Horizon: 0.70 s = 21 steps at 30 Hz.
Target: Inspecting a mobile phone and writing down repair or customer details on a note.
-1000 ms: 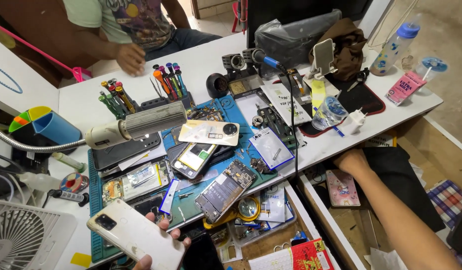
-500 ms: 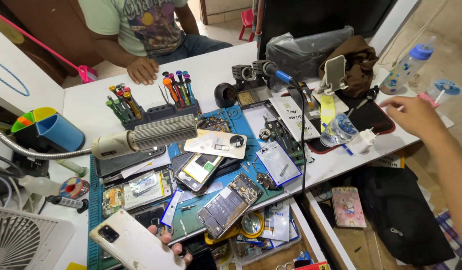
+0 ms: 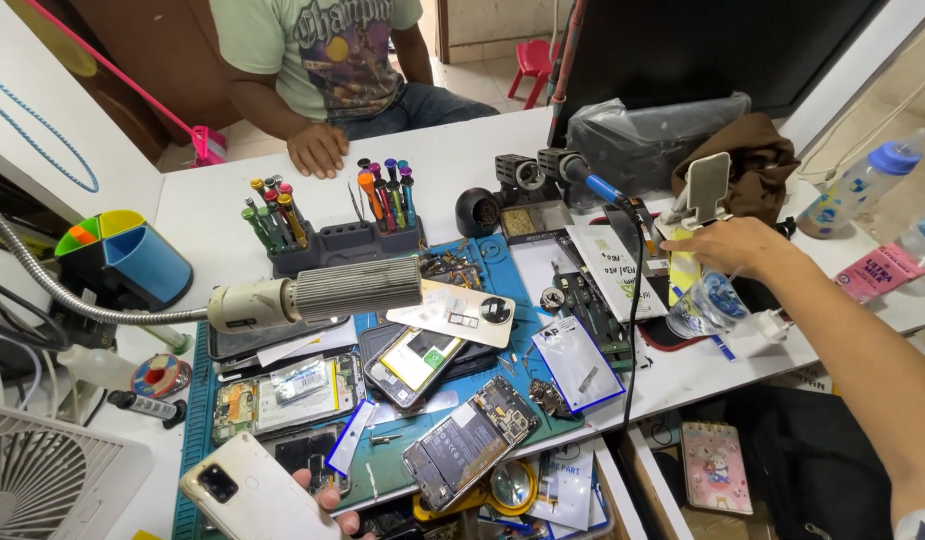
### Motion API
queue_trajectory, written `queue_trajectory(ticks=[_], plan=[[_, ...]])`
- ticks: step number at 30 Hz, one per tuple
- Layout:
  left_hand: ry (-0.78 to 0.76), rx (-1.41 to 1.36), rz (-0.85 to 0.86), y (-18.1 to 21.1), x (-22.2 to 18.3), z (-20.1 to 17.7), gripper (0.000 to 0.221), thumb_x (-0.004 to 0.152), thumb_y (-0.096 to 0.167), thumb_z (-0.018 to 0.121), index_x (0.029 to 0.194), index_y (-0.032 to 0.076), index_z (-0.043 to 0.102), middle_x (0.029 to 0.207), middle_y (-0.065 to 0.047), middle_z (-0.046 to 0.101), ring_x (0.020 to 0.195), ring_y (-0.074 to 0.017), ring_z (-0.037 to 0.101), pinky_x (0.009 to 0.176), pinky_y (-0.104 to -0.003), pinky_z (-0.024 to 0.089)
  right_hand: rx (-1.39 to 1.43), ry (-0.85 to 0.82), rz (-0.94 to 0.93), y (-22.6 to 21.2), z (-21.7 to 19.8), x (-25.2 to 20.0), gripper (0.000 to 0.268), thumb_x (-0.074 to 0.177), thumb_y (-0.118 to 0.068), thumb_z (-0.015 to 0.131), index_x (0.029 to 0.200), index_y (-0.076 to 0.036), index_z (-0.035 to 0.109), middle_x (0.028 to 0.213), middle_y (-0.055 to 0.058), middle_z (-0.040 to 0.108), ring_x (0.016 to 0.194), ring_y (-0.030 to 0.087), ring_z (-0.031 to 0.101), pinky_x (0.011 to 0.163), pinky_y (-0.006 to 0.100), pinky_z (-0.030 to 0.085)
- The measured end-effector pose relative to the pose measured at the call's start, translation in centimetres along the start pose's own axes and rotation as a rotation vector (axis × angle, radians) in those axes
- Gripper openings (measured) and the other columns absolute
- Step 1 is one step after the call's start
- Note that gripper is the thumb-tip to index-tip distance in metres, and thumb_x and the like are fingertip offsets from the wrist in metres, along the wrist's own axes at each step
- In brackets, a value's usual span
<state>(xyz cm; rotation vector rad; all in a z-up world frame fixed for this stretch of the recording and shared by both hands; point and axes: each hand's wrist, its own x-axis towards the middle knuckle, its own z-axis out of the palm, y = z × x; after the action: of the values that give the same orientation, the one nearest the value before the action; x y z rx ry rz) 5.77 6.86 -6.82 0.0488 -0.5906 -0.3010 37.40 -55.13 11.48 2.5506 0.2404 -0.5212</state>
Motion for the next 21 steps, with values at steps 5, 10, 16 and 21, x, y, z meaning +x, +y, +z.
queue_trajectory(ticks=[5,10,16,21], plan=[[0.049,-0.016,0.045,-0.7,0.7,1.9,0.066,0.112,0.054,0.044,0.158,0.008,0.031,0.141,-0.023,0.043,0.123,-0.0471,0.047,0.105,-0.068,0.029,-0.111,0.080,-0.086,0.9,2.9,2.7,0.038,0.106,-0.041,0.037,0.142,-0.042,0.050,0.134,-0.012,0.068,0.111,0.020,0.074,0.079,0.039,0.063],[0.086,0.190,0.136,-2.1,1.9,5.2,0.072,0.107,0.031,0.072,0.159,0.009,0.026,0.142,-0.022,0.045,0.122,-0.0408,0.052,0.097,-0.061,0.039,-0.244,0.071,-0.047,1.9,1.8,-0.5,0.045,0.102,-0.028,0.052,0.145,-0.040,0.044,0.145,-0.014,0.058,0.121,0.015,0.069,0.097,0.033,0.062],[0.296,0.413,0.191,-3.3,3.1,10.6,0.080,0.097,0.018,0.085,0.155,0.011,0.032,0.131,-0.018,0.048,0.111,-0.0315,0.055,0.091,-0.054,0.045,-0.434,0.371,0.073,4.3,3.9,-4.0,0.028,0.097,-0.022,0.061,0.119,-0.037,0.054,0.101,-0.015,0.062,0.074,0.010,0.075,0.063,0.025,0.061],[0.377,0.418,0.256,-4.4,4.4,14.1,0.079,0.093,0.015,0.088,0.152,0.008,0.036,0.129,-0.019,0.046,0.108,-0.0315,0.055,0.093,-0.051,0.045,-0.448,0.725,0.057,8.2,6.6,-5.8,0.018,0.109,-0.044,0.053,0.109,-0.036,0.069,0.102,-0.014,0.073,0.057,-0.003,0.062,0.049,0.011,0.047]])
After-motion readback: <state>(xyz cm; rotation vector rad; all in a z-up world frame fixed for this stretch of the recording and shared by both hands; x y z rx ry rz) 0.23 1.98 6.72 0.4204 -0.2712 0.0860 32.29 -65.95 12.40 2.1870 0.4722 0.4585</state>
